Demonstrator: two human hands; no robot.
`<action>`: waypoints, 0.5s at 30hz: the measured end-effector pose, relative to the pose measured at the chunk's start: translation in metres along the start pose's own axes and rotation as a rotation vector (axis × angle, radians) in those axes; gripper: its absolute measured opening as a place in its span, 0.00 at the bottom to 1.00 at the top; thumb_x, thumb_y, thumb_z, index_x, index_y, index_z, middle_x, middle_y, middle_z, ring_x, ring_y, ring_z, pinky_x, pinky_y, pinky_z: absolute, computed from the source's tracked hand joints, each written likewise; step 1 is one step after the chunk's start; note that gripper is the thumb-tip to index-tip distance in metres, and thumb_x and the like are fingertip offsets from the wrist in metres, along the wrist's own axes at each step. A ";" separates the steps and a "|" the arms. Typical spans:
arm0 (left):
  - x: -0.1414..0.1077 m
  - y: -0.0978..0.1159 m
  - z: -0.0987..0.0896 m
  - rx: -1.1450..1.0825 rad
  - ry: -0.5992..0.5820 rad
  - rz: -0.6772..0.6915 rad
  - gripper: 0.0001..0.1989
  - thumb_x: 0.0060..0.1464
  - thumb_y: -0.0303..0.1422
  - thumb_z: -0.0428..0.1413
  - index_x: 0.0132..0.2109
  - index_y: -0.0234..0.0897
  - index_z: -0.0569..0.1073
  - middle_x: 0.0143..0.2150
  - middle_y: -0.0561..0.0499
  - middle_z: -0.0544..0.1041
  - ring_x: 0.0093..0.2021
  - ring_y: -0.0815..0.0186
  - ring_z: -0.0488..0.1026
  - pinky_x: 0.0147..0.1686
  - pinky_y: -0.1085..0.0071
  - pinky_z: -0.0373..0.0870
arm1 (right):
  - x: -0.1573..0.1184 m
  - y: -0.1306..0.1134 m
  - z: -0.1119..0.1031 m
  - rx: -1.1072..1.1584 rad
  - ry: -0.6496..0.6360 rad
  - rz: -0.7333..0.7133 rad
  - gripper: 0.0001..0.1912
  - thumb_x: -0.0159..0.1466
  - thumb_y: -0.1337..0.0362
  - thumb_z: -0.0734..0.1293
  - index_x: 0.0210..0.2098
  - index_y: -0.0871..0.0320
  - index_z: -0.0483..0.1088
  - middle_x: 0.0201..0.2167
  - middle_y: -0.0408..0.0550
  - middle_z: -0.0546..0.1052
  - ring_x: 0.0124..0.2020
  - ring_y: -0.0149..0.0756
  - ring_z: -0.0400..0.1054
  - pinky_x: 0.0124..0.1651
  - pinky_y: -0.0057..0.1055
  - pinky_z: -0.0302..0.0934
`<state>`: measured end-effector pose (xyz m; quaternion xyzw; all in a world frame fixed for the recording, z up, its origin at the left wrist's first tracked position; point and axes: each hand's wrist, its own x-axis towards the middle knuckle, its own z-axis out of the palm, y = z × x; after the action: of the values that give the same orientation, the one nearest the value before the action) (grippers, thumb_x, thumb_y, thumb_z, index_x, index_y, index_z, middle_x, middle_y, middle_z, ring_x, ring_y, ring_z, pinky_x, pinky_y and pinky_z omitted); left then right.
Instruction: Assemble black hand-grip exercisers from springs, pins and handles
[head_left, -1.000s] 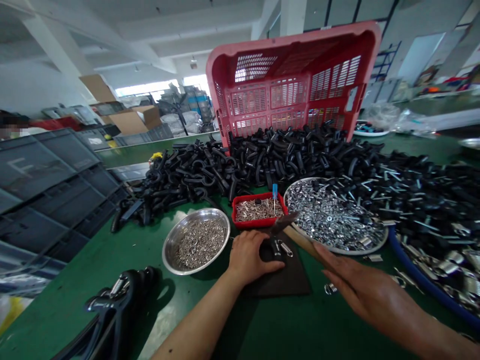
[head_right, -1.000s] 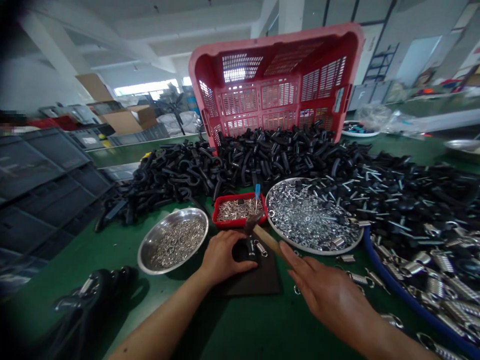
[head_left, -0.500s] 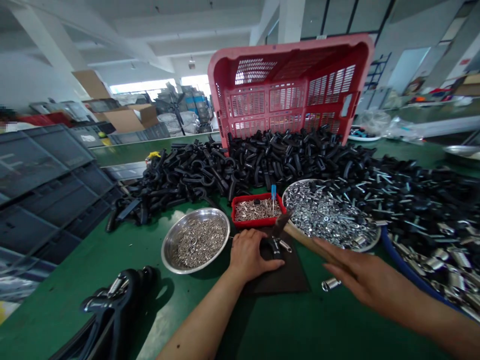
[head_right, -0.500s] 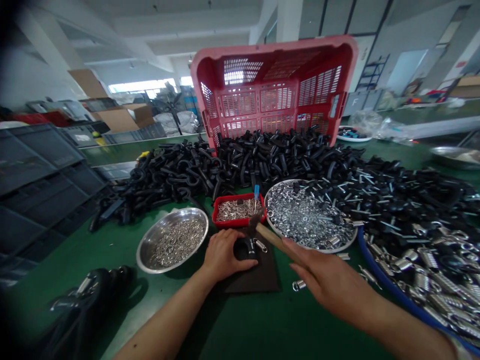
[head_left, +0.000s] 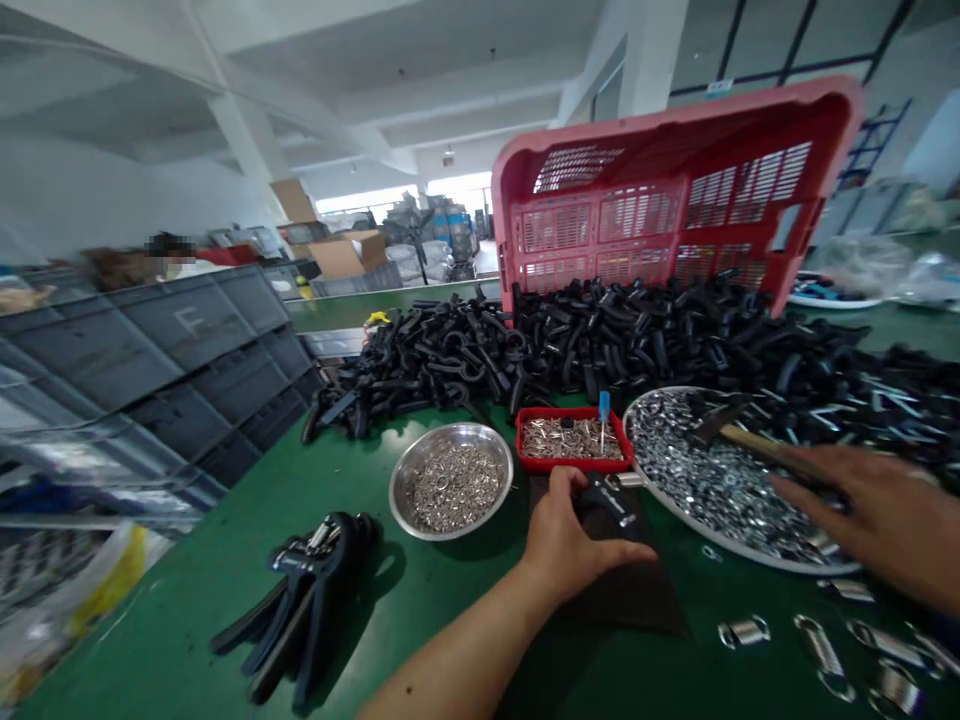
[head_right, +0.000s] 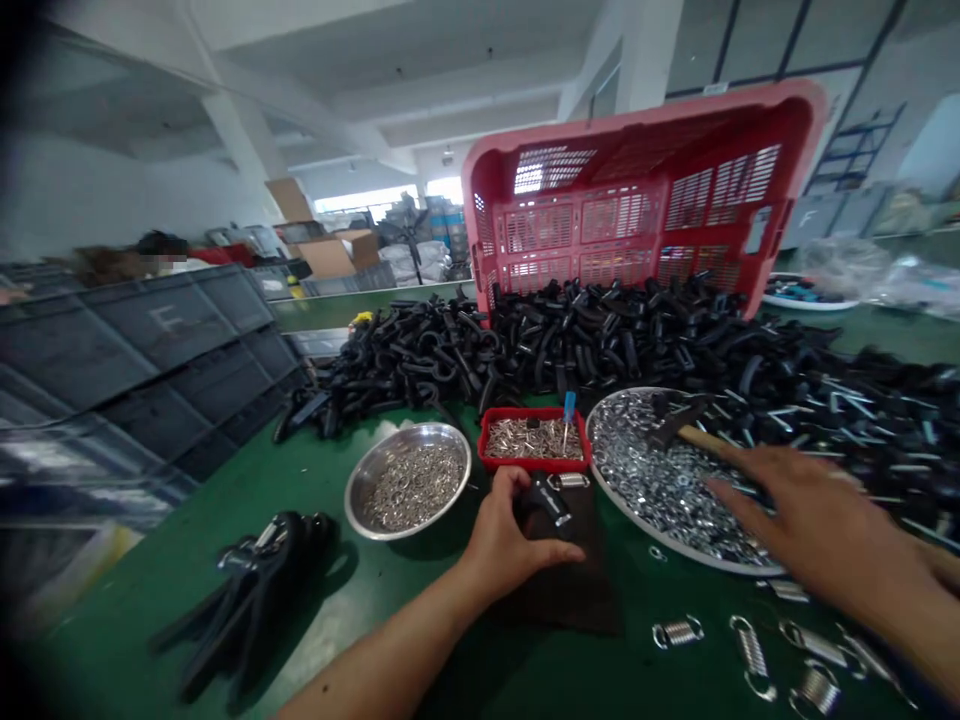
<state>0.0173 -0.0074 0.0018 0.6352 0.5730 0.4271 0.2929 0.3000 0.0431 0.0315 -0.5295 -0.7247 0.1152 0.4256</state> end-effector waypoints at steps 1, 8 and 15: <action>-0.003 0.006 0.003 -0.021 0.006 -0.005 0.39 0.25 0.51 0.63 0.43 0.38 0.59 0.40 0.48 0.70 0.39 0.60 0.69 0.38 0.66 0.66 | -0.007 -0.019 0.017 0.009 -0.123 0.145 0.15 0.51 0.52 0.67 0.35 0.51 0.75 0.36 0.55 0.77 0.31 0.46 0.71 0.29 0.39 0.65; 0.006 0.025 -0.011 0.245 -0.187 0.175 0.32 0.37 0.55 0.56 0.45 0.39 0.65 0.44 0.44 0.69 0.42 0.55 0.69 0.40 0.61 0.66 | -0.033 -0.104 0.107 0.913 -0.103 0.692 0.12 0.53 0.52 0.66 0.28 0.54 0.66 0.21 0.43 0.72 0.19 0.33 0.66 0.16 0.27 0.61; 0.133 -0.035 -0.116 0.646 0.230 -0.427 0.27 0.44 0.43 0.57 0.50 0.35 0.64 0.47 0.36 0.71 0.51 0.48 0.66 0.48 0.54 0.59 | -0.032 -0.082 0.105 0.839 -0.142 0.721 0.17 0.53 0.49 0.65 0.29 0.56 0.63 0.22 0.40 0.66 0.20 0.26 0.61 0.15 0.19 0.53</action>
<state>-0.1047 0.1147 0.0528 0.5091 0.8259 0.2229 0.0943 0.1700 0.0114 0.0016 -0.5201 -0.4168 0.5674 0.4836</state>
